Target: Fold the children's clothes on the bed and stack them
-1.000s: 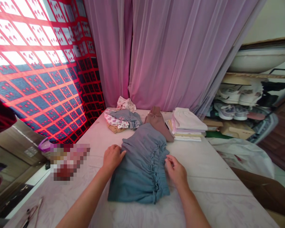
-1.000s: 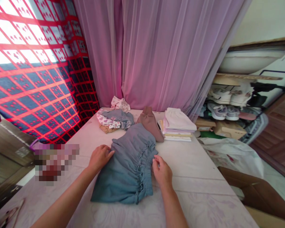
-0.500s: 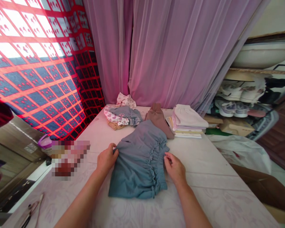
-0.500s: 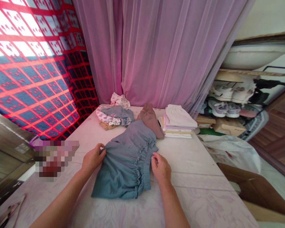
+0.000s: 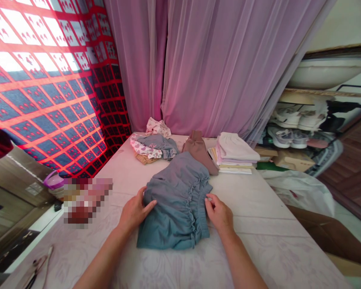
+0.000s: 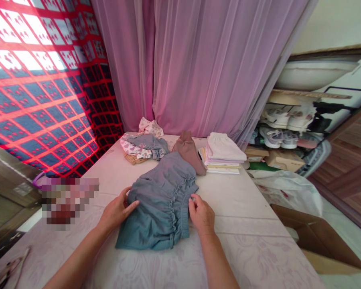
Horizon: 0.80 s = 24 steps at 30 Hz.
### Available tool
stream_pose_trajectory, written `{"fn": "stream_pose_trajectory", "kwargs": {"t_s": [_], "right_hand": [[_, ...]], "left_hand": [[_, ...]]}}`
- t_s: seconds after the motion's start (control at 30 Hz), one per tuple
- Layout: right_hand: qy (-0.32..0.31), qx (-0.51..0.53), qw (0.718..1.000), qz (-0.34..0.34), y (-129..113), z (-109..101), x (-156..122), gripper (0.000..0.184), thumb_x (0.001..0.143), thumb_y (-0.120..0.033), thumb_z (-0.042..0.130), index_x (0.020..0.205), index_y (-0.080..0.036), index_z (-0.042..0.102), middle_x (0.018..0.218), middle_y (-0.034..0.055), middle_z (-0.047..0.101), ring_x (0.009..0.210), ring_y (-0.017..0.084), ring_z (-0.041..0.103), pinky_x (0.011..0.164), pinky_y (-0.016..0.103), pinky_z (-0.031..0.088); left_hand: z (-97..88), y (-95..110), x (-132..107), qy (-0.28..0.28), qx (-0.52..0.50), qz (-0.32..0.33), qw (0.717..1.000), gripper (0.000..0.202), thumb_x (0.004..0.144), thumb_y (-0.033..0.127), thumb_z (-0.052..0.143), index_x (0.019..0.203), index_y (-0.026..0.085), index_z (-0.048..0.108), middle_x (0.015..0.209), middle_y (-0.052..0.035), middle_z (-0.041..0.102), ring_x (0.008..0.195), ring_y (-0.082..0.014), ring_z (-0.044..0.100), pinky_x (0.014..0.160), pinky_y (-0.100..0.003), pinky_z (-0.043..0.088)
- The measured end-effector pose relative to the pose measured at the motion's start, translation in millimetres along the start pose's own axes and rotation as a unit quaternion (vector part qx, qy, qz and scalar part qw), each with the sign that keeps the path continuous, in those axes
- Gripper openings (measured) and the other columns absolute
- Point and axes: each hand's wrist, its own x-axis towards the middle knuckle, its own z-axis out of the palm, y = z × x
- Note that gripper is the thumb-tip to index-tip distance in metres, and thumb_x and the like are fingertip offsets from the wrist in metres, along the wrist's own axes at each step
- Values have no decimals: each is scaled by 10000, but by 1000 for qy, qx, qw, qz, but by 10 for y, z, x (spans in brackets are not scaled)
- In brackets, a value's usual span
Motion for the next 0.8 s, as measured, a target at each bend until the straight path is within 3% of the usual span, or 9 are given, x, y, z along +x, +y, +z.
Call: {"fn": "stream_pose_trajectory", "kwargs": {"t_s": [0.2,0.3,0.4,0.57,0.63,0.7,0.8], "right_hand": [[-19,51,998,-34,-140,-18,-136,392,852,-438,436,1108,-237,653,729,13,705,666,184,648,615,270,447],[-31,87,995,-42,-196,-41,-203,437,848,-472,441,1153,-224,633,704,5,677,621,166,626,592,254,441],[-66,99,992,-41,-240,-100,-260,494,851,-489,433,1210,-197,607,594,-21,597,536,154,568,543,251,403],[-139,122,981,-51,-260,-178,-321,562,797,-435,517,1314,-216,529,539,-70,450,512,138,489,513,235,347],[-149,154,976,-43,-230,-157,-326,541,802,-416,512,1303,-215,530,540,-79,401,511,130,462,514,231,339],[-128,195,972,-20,-180,-111,-320,513,825,-425,485,1280,-193,537,549,-80,371,510,127,434,514,234,335],[-89,250,964,27,-97,-51,-298,541,844,-456,474,1294,-157,502,564,-78,354,512,127,394,510,243,331]], "left_hand": [[81,48,-124,-14,20,53,998,681,821,443,560,1428,220,347,937,-82,679,916,-251,629,798,-319,427],[140,30,-127,-9,-9,47,999,606,840,379,533,1412,250,383,859,-44,676,843,-224,629,752,-296,433],[196,-49,-122,16,-50,46,998,556,857,400,500,1389,260,420,739,2,628,755,-196,615,685,-268,434],[231,-150,-143,50,-106,40,992,491,885,443,417,1337,261,485,708,24,616,693,-173,614,636,-254,454],[230,-154,-154,58,-127,34,990,477,901,434,384,1339,272,476,792,15,670,759,-179,643,681,-264,483],[233,-152,-159,63,-148,35,986,453,909,400,371,1338,292,468,995,2,706,921,-189,657,791,-284,499],[246,-161,-157,62,-163,35,984,439,919,357,354,1341,303,464,1177,-1,676,1072,-199,625,912,-321,478]]}}
